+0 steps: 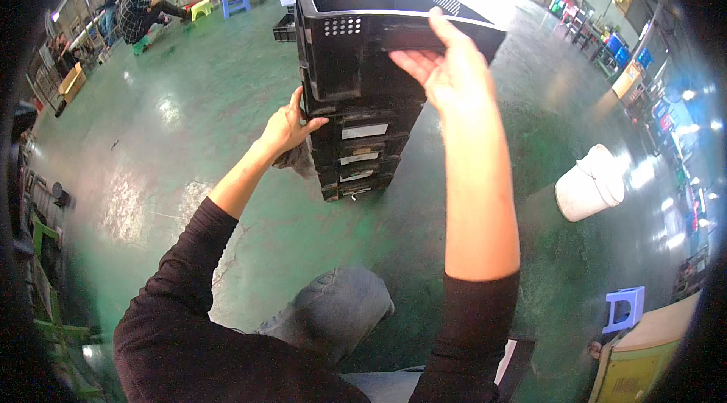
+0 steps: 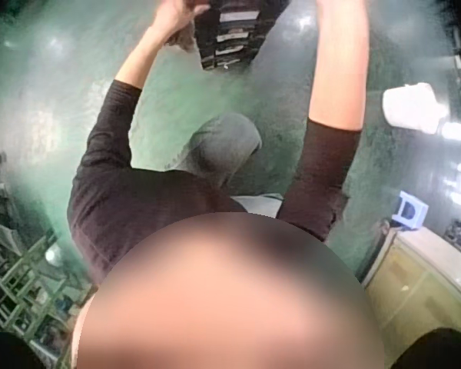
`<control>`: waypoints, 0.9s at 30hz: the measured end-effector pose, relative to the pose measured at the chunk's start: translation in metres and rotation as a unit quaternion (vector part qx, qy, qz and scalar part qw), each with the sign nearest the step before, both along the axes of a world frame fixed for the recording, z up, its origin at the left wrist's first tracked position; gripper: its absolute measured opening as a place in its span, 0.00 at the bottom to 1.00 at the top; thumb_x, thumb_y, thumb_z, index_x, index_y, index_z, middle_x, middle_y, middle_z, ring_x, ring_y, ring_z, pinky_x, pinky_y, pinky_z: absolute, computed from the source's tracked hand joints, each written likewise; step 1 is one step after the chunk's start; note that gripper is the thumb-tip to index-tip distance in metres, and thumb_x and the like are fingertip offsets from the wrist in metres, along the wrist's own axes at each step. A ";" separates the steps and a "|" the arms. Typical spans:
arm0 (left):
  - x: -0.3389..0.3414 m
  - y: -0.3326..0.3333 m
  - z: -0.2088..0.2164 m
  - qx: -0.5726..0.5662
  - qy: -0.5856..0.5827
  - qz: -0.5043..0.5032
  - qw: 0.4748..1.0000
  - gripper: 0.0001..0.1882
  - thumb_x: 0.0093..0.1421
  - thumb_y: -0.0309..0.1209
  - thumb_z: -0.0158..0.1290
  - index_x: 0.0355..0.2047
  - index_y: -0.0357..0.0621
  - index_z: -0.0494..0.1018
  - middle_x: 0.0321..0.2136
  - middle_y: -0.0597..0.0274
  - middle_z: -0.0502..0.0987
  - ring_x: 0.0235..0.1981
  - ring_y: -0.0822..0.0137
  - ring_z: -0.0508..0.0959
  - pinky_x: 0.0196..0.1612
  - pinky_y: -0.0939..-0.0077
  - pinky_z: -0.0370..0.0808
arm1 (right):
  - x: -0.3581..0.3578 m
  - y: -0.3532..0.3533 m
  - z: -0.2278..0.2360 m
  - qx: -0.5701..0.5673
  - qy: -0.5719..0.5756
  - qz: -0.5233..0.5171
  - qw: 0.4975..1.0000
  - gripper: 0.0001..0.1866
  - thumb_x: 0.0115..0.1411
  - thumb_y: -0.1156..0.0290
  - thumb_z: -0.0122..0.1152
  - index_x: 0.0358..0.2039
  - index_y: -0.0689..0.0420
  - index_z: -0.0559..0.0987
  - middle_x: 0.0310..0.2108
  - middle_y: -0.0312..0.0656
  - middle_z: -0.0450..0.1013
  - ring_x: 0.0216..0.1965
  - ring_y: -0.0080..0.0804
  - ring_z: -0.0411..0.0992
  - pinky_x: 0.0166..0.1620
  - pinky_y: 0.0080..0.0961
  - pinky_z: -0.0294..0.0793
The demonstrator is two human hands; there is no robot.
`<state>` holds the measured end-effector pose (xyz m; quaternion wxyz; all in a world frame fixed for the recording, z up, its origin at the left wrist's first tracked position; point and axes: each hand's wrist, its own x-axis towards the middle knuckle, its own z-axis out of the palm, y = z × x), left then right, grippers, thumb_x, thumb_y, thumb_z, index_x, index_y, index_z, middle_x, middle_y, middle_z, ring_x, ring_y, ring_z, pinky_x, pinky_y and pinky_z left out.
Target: The person sits on the floor and wipes the interior of black plastic trays with a cloth. They remove white paper liners from the trays, wipe the surfaces, and place the trays aside after cleaning.
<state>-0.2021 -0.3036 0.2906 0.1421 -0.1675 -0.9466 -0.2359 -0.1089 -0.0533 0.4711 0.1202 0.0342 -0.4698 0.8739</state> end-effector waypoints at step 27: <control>0.039 -0.084 -0.130 -0.100 -0.112 -0.069 0.986 0.40 0.61 0.43 0.52 0.66 0.49 0.43 0.18 0.54 0.74 0.23 0.60 0.76 0.32 0.62 0.73 | 0.217 0.138 -0.251 0.458 -0.306 -0.365 0.751 0.21 0.48 0.52 0.64 0.33 0.58 0.80 0.30 0.47 0.77 0.36 0.44 0.76 0.42 0.36 0.74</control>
